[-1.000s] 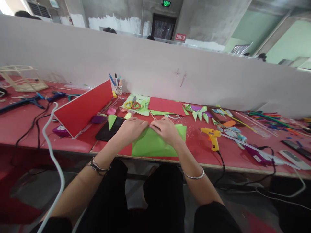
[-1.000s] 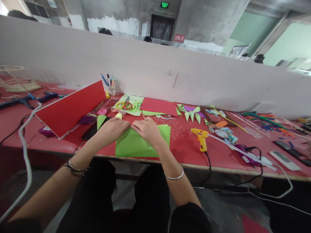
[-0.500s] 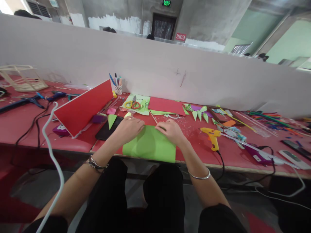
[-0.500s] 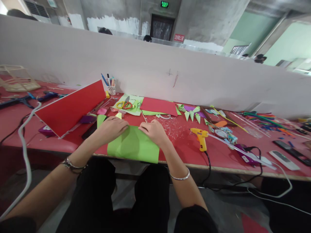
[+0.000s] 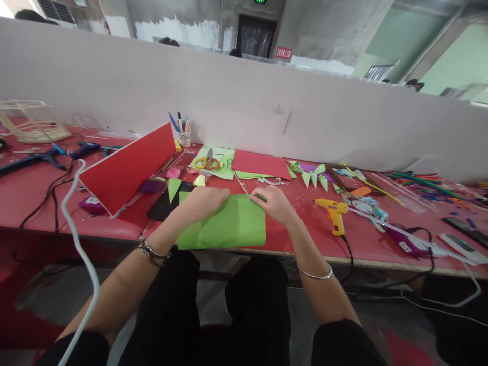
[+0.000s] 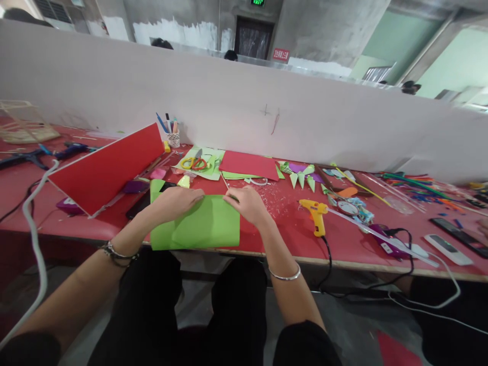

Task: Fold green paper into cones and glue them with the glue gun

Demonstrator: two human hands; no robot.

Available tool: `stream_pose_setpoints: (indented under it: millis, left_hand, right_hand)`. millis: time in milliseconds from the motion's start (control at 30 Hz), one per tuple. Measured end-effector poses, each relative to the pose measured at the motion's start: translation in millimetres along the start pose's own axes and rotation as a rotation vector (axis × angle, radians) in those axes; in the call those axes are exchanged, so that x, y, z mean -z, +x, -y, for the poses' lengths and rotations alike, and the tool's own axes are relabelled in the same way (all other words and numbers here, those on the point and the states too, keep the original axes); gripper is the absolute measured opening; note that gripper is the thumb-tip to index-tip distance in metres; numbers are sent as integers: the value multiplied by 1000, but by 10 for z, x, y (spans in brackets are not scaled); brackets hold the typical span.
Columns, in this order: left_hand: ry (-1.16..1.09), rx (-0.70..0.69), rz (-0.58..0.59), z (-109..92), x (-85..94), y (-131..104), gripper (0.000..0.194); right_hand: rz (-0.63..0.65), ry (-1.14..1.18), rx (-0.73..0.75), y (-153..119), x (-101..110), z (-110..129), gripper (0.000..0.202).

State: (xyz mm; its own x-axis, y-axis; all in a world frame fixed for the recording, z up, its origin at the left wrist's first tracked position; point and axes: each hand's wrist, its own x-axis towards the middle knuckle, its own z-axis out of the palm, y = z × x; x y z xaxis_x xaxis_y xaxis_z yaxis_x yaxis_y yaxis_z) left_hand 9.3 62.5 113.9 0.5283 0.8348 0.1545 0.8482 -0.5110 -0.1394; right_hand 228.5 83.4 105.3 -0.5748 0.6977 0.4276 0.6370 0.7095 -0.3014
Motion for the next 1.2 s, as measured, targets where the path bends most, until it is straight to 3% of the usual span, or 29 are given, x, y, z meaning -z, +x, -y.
stream_pose_setpoints:
  millis: [167, 367, 600, 700, 833, 1200]
  left_hand:
    - [-28, 22, 27, 51, -75, 37, 22]
    - [-68, 44, 127, 104, -509, 333, 26]
    - [-48, 166, 92, 81, -912, 547, 23]
    - [-41, 194, 54, 44, -967, 572, 23]
    - [-46, 209, 36, 32, -983, 592, 22]
    - [-50, 155, 7, 82, -1046, 611, 29]
  right_hand:
    - [-38, -168, -134, -86, 25, -182, 22]
    - [-121, -175, -182, -191, -135, -116, 21]
    - [202, -62, -170, -190, -641, 120, 42]
    - [327, -83, -178, -164, -843, 166, 47]
    - [344, -104, -186, -225, -983, 209, 51]
    - [291, -81, -201, -742, -862, 445, 51]
